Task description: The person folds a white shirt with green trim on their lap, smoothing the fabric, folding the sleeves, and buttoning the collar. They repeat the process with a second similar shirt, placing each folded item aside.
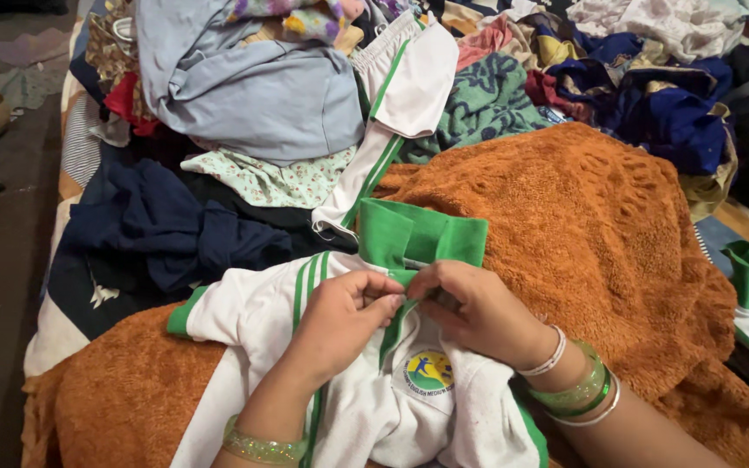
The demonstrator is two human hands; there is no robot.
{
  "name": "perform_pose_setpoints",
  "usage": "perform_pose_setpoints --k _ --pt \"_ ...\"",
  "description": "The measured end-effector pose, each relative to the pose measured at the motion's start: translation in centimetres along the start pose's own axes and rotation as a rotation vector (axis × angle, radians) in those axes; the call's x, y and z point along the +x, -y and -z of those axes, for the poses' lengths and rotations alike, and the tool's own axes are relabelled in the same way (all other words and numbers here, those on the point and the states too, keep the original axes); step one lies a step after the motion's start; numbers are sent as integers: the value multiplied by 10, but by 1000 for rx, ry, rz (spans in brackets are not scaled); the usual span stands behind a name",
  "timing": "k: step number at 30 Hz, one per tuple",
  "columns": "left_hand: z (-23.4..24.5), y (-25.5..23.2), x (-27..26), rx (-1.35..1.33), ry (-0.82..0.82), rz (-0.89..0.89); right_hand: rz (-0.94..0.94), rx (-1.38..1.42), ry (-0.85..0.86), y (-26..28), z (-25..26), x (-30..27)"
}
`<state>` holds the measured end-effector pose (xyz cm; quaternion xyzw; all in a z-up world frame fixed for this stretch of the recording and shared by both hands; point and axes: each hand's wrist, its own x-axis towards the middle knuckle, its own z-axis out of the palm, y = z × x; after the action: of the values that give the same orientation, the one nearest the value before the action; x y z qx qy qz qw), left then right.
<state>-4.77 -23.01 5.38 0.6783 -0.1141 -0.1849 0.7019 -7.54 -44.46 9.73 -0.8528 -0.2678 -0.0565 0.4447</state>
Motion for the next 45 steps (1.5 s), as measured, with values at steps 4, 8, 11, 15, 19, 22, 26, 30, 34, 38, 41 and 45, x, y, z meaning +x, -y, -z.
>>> perform_pose_setpoints --k 4,8,11,15,19,22,26,30,34,38,41,45 --pt "2 4 5 -83 18 13 105 -4 -3 -3 2 3" --pt "5 7 4 -116 39 62 67 -6 56 -2 6 6" --pt "5 8 4 -112 28 60 95 2 86 0 6 7" --pt "4 7 4 -133 26 77 34 -12 140 3 6 8" --pt "3 6 3 -124 2 75 59 -42 113 5 4 7" --pt "4 6 3 -136 3 65 104 -21 106 6 6 7" --pt "5 8 3 -166 -3 57 105 12 141 10 10 8" --pt "4 10 3 -179 -14 84 117 4 143 12 7 7" --pt "2 10 4 -197 0 121 79 -30 96 8 4 5" --pt "2 9 4 -160 -20 146 -12 -23 124 1 3 5" --pt "1 7 3 -170 -6 212 18 -13 109 -1 3 4" --pt "3 5 3 -219 21 237 52 57 81 0 5 5"
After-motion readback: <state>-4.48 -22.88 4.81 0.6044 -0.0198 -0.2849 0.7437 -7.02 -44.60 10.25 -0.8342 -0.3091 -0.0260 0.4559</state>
